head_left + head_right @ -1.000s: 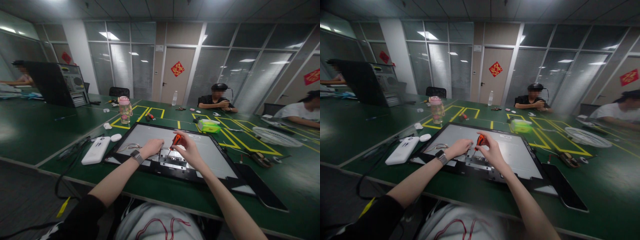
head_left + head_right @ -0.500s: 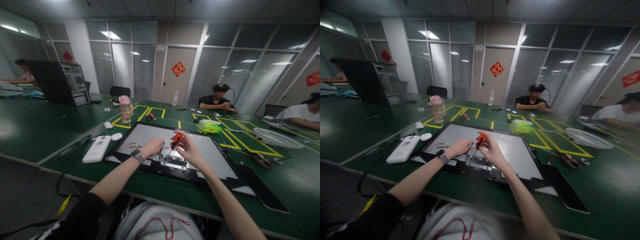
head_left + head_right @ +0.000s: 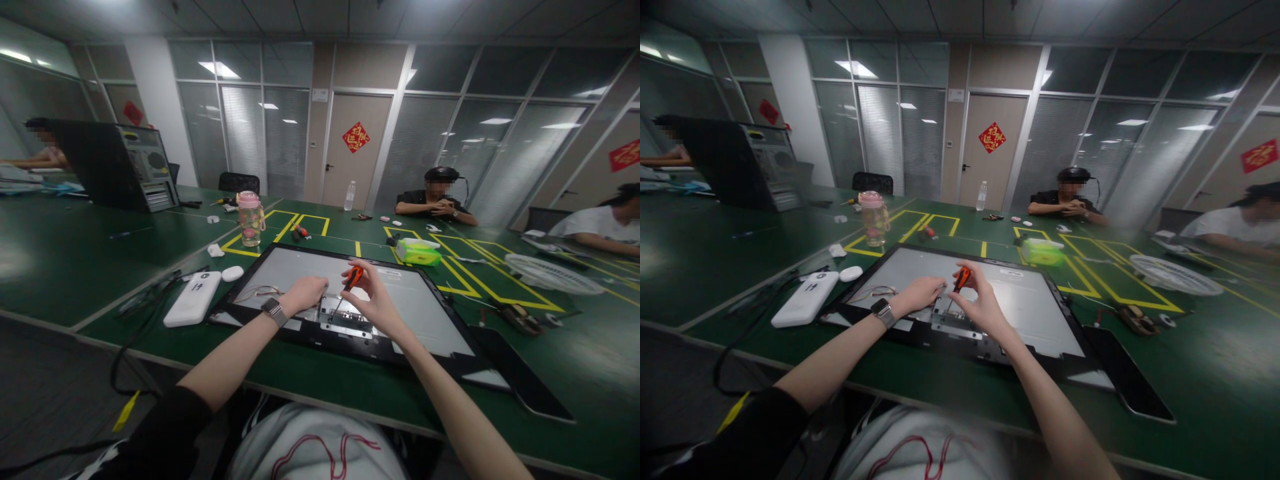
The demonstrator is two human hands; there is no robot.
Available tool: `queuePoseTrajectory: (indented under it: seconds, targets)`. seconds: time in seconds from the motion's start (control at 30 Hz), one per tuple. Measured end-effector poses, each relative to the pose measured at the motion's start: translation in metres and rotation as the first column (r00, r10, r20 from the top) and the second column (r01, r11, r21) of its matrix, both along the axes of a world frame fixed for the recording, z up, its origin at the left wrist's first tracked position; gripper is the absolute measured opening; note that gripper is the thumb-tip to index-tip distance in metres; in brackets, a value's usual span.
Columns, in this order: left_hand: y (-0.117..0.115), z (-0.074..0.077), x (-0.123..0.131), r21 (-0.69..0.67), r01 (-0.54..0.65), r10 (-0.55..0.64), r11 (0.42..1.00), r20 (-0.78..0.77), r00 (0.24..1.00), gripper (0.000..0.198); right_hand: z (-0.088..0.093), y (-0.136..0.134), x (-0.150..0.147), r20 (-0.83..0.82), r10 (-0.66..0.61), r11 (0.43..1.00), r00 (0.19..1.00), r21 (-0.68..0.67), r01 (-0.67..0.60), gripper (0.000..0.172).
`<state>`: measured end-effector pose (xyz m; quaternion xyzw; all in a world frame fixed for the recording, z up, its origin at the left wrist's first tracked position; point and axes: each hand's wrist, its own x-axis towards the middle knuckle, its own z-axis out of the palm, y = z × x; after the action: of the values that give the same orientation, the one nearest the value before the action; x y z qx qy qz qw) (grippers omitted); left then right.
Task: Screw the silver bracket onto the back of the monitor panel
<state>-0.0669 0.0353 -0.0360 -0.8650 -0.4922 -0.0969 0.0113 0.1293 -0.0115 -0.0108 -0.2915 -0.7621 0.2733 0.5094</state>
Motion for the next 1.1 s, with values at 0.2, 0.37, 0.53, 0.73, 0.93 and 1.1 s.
queuePoseTrajectory:
  seconds: [0.2,0.37,0.53,0.73,0.93,1.1]
  targets:
    - [0.001,-0.002,0.000,0.019,0.006,-0.006,1.000,-0.005,1.000,0.026,0.001,0.000,0.002,0.006,0.020,1.000,1.000,0.021,-0.020,0.048]
    - [0.000,0.000,0.001,0.001,0.001,-0.001,1.000,-0.006,1.000,0.026,0.000,0.000,0.001,-0.010,0.085,0.996,0.996,0.010,-0.085,0.051]
    - [-0.001,0.001,0.001,-0.011,-0.007,0.007,1.000,-0.010,1.000,0.025,-0.002,0.003,0.003,0.020,-0.073,0.995,0.997,0.072,0.072,0.048]
    - [-0.001,0.001,0.001,0.003,-0.007,0.007,1.000,-0.016,1.000,0.025,0.005,0.000,0.008,-0.006,0.180,0.982,0.984,-0.055,-0.180,0.052]
    - [0.002,-0.001,0.000,-0.004,-0.003,0.003,1.000,-0.001,1.000,0.028,0.007,0.001,0.008,0.058,-0.017,1.000,0.998,0.006,0.017,0.052]
    - [0.001,0.000,0.001,-0.006,0.000,0.000,1.000,0.000,1.000,0.027,0.009,-0.002,0.008,0.018,0.108,0.994,0.994,-0.022,-0.107,0.047]
